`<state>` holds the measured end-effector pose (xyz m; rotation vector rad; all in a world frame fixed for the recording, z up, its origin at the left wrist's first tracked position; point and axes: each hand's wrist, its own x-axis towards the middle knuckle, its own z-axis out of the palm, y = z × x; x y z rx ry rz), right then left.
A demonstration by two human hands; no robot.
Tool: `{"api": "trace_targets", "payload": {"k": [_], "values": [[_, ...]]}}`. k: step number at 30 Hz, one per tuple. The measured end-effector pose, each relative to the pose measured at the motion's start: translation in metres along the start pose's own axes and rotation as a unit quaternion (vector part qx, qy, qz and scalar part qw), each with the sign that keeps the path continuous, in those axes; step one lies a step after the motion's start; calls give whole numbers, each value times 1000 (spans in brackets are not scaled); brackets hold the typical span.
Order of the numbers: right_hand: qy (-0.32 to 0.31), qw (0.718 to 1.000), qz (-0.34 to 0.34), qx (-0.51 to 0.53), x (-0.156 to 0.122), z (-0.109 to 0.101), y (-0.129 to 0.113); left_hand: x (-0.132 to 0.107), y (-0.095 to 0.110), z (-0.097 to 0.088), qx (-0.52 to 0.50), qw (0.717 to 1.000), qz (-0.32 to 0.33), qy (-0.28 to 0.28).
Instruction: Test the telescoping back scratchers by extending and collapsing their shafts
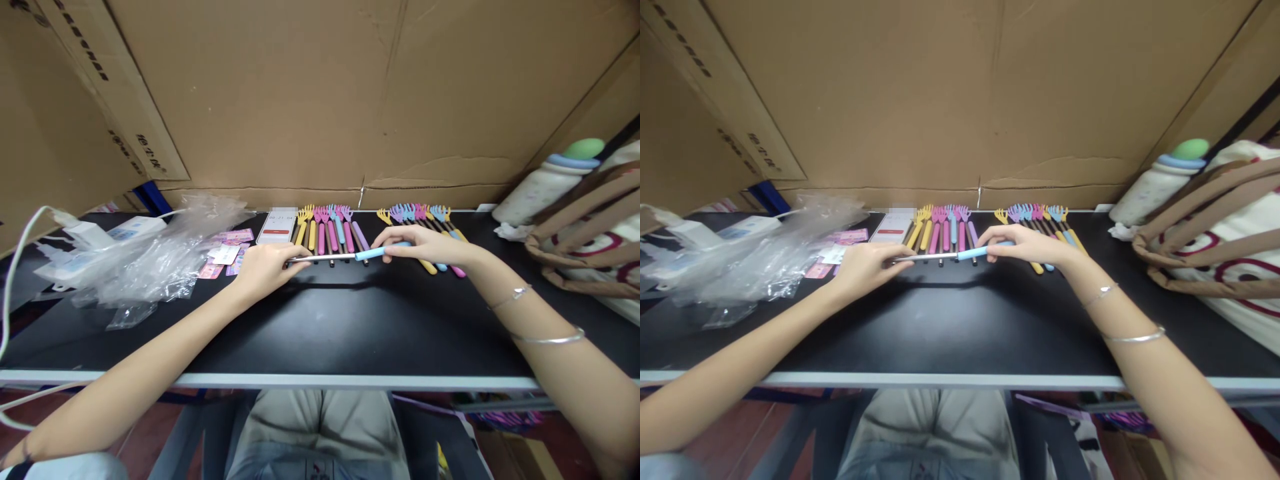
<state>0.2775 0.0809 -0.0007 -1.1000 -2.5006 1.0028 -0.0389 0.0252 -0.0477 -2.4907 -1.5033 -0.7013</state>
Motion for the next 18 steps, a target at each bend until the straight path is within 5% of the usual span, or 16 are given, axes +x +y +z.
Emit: {"api": "trace_targets", "payload": {"k": [18], "values": [[34,999,-18,-22,3,3,2,0,0,-1,11,1000,13,22]]}}
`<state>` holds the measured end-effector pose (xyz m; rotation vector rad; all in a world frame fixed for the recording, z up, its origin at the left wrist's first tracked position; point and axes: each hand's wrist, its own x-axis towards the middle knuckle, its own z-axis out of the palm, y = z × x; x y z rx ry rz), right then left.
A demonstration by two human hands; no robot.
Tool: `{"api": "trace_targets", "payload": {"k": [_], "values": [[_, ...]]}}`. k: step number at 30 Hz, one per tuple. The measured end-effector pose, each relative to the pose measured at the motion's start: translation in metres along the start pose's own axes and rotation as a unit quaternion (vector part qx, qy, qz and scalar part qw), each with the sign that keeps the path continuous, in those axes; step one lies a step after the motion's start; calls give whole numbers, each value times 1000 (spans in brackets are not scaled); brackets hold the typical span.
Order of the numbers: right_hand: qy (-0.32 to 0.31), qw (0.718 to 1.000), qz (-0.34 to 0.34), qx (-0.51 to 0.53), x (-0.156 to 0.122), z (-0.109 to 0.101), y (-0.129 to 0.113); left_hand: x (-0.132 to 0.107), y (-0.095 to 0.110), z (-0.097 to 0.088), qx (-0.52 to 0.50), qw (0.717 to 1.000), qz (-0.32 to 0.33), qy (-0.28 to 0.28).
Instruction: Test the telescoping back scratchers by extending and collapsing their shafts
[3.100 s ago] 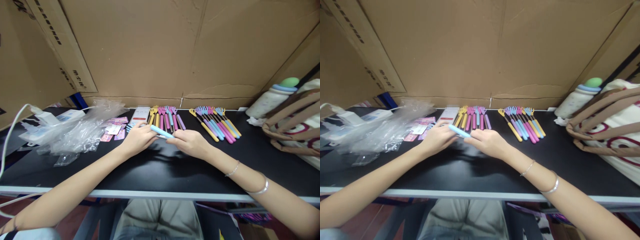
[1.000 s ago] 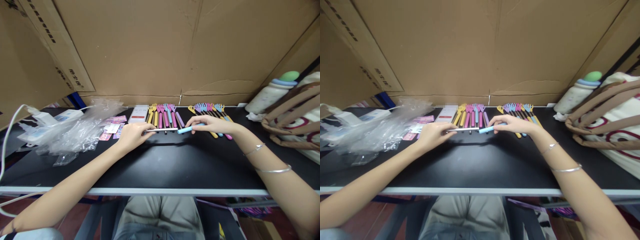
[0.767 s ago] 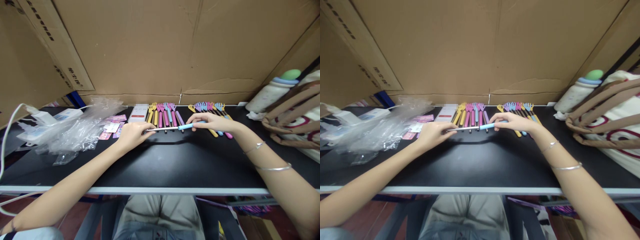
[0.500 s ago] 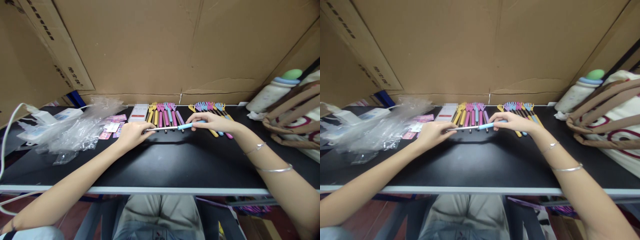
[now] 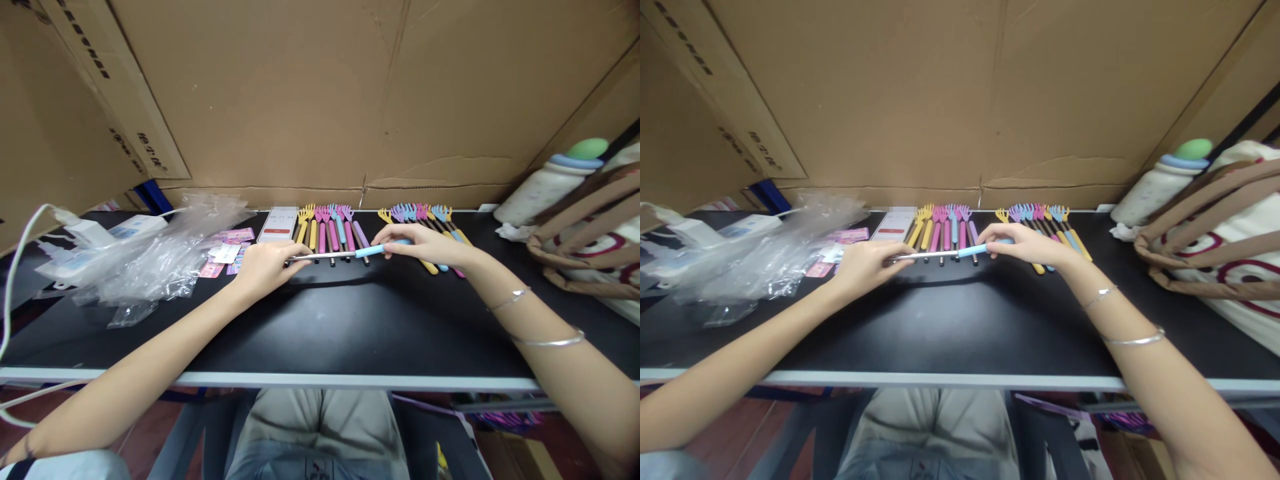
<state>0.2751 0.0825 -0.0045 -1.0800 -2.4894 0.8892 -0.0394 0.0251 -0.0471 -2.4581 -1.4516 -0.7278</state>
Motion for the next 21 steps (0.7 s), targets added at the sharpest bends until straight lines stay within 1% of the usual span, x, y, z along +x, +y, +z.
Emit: {"api": "trace_targets", "payload": {"k": [5,14,21], "values": [[17,1000,9,8,1,1,0,0,0,-1,-1,1000,2,-2],[-16,1000,-9,-4,1,1,0,-1,-1,0,15,1000,7,-3],[-18,1000,-6,-4,1,3,-3,-1,0,0,20,1000,5,-6]]}}
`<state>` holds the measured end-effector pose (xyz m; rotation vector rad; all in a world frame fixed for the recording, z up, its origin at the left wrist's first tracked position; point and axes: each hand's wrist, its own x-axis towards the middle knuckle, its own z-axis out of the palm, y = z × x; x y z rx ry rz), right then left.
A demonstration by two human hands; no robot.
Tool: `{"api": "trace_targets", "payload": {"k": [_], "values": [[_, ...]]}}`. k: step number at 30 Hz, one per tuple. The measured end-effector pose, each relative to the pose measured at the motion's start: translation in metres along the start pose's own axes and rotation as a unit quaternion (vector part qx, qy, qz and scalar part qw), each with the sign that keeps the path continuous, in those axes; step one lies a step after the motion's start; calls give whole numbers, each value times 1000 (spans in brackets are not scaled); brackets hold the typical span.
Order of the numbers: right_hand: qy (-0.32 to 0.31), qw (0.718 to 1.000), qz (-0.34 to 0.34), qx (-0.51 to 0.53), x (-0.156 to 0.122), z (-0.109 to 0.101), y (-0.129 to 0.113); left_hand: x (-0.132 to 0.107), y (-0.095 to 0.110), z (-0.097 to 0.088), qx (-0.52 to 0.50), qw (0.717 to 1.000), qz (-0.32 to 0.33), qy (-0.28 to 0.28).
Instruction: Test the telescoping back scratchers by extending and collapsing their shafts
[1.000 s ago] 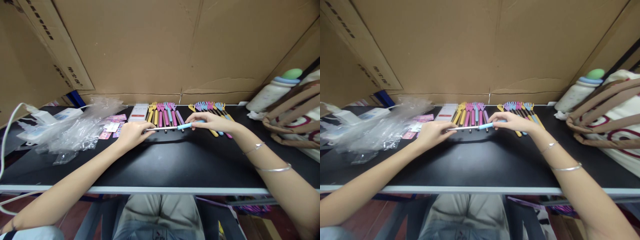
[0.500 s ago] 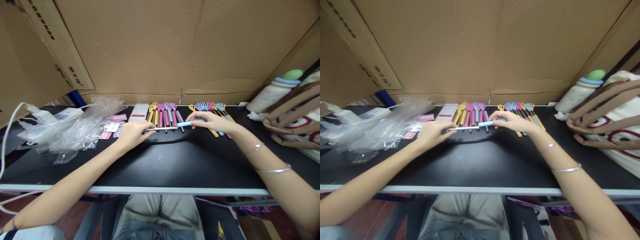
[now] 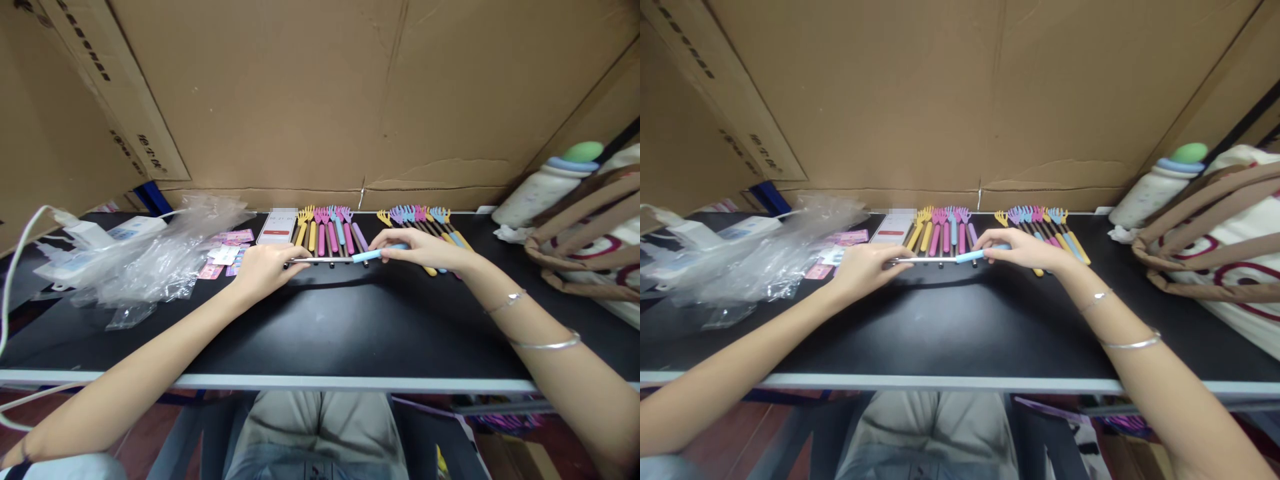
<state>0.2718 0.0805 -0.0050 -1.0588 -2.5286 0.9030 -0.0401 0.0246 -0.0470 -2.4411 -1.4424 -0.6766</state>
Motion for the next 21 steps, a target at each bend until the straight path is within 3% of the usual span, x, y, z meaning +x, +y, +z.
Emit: {"api": "trace_targets", "payload": {"k": [6,14,21], "values": [[0,1000,11,20,-1,2,-1,0,-1,2,-4,1000,9,3],[-52,995,20,84,-3,3,-1,0,-2,1,-3,1000,-7,5],[-59,996,37,54,-2,7,-7,0,-5,2,1,1000,6,-12]]}}
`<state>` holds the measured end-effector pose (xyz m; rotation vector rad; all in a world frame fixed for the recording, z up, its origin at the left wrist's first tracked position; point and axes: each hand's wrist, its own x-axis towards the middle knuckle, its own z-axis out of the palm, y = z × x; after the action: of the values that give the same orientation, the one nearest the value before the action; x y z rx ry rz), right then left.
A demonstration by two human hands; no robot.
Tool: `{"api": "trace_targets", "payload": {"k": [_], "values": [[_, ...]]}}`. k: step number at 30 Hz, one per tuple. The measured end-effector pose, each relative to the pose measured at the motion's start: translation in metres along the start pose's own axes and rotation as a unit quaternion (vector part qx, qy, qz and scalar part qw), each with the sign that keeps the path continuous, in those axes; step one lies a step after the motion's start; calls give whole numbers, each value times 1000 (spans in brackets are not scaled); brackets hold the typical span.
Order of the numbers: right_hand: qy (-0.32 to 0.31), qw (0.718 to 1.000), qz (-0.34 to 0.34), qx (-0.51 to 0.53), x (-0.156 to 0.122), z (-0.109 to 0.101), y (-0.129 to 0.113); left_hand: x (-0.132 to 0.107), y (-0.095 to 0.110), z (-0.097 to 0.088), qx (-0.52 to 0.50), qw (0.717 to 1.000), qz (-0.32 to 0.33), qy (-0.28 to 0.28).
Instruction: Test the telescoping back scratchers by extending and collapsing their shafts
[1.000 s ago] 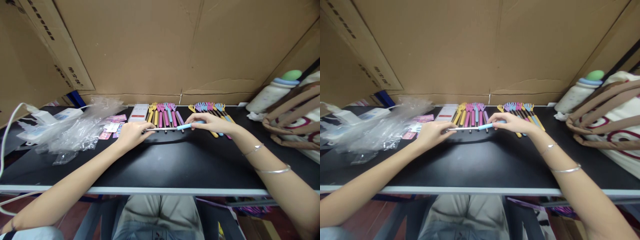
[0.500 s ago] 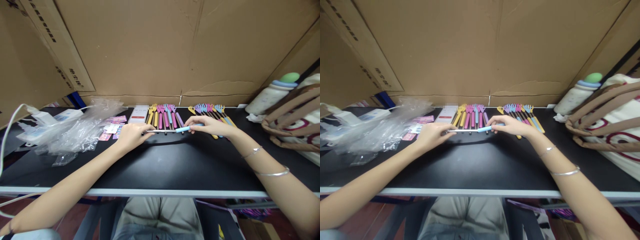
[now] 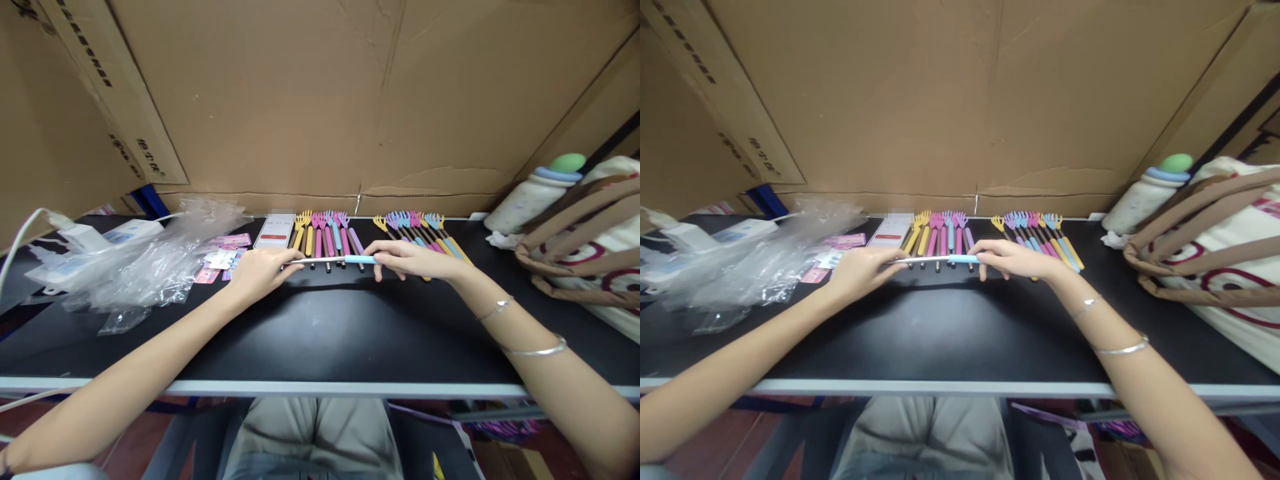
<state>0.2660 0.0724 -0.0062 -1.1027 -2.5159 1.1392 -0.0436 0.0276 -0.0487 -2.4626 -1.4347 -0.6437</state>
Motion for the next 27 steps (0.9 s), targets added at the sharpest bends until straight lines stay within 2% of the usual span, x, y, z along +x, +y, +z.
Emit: {"api": "trace_targets", "payload": {"k": [7,12,17,27], "values": [[-16,999,8,-32,1,2,-5,-1,-3,1,6,1000,11,-3],[-7,998,-6,-62,2,4,1,-1,-7,5,19,998,52,2],[30,996,-39,-79,3,4,-1,-1,-8,5,21,999,44,3],[127,979,-56,-149,6,11,-5,0,-10,4,25,999,24,-4]]}}
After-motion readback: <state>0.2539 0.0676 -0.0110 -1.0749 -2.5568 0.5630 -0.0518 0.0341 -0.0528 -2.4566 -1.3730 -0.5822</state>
